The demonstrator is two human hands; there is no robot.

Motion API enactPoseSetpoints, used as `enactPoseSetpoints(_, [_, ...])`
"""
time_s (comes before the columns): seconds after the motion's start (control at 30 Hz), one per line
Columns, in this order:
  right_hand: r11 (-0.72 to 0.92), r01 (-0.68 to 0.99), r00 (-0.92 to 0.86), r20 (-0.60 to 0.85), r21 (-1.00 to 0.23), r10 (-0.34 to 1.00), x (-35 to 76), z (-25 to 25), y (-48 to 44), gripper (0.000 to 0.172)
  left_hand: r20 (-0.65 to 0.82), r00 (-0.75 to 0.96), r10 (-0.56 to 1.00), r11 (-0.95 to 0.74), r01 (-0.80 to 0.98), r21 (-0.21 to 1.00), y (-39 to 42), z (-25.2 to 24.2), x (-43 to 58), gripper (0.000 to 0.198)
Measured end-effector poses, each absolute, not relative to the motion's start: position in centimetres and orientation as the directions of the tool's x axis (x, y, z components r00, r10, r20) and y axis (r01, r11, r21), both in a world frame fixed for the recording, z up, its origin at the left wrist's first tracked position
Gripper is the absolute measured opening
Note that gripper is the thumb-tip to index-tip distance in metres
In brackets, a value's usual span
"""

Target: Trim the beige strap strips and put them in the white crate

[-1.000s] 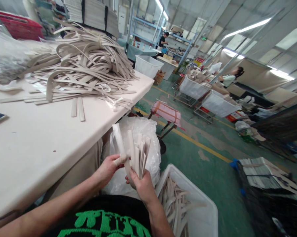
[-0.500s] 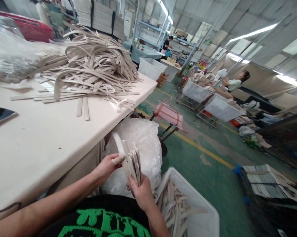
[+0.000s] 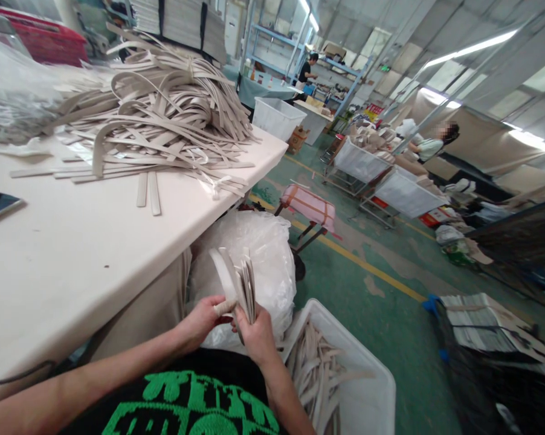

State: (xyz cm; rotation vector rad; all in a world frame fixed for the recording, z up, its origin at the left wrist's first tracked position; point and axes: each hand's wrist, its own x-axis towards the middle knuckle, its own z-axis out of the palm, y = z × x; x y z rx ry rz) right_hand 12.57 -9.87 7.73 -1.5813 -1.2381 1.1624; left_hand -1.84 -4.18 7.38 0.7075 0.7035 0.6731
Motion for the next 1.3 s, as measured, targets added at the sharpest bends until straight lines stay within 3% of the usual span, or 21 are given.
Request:
enactPoseSetpoints(0.2, [-0.240,0.262,0.033,-0.239,-0.935,0.970,12.7,7.1,-10.5,0.037,-0.418,0.351,0.838,0.534,-0.370,0.760,-2.6,6.9,-2.8,0.033])
enactPoseSetpoints(0.4, [-0.249,0.219,0.103,-0.231,-0.944,0.968,12.5,7.5,-9.4,0.042,-0.365,0.563,0.742,0.602,-0.318,0.733,-3.4,7.0,-2.0,0.035])
enactPoseSetpoints(0.47, [-0.251,0.222,0.067,-0.242,-0.942,0.968,13.1,7.6,-9.5,0.043,-0.408,0.462,0.788,0.591,-0.379,0.712,-2.7,7.4,-2.5,0.029])
enactPoseSetpoints(0.6, [-0.238,0.380,0.050,-0.237,-0.894,0.970,13.8,7.3,-10.6,0.034,-0.533,0.239,0.812,0.580,-0.434,0.689,-0.9,7.9,-3.8,0.019])
enactPoseSetpoints(0.7, [-0.266,0.397,0.125,-0.236,-0.878,0.964,13.2,7.2,-10.5,0.030,-0.545,0.325,0.773,0.634,-0.350,0.690,-1.7,7.8,-3.5,0.019])
enactPoseSetpoints(0.8, [-0.268,0.276,0.163,-0.230,-0.923,0.959,12.7,7.3,-9.7,0.032,-0.532,0.414,0.738,0.662,-0.293,0.690,-3.0,7.7,-2.7,0.019])
enactPoseSetpoints(0.9, [-0.310,0.172,0.092,-0.298,-0.935,0.950,13.3,7.4,-10.0,0.036,-0.542,0.367,0.756,0.651,-0.330,0.684,-2.5,7.6,-3.1,0.018])
enactPoseSetpoints(1.03, [-0.366,0.168,0.014,-0.369,-0.915,0.929,13.9,7.2,-11.7,0.034,-0.589,0.290,0.755,0.656,-0.359,0.664,-1.2,7.7,-4.2,0.014])
enactPoseSetpoints(1.3, [-0.258,0.153,0.179,-0.230,-0.954,0.957,13.3,8.0,-9.4,0.033,-0.602,0.410,0.685,0.711,-0.192,0.677,-3.6,8.1,-3.2,0.021])
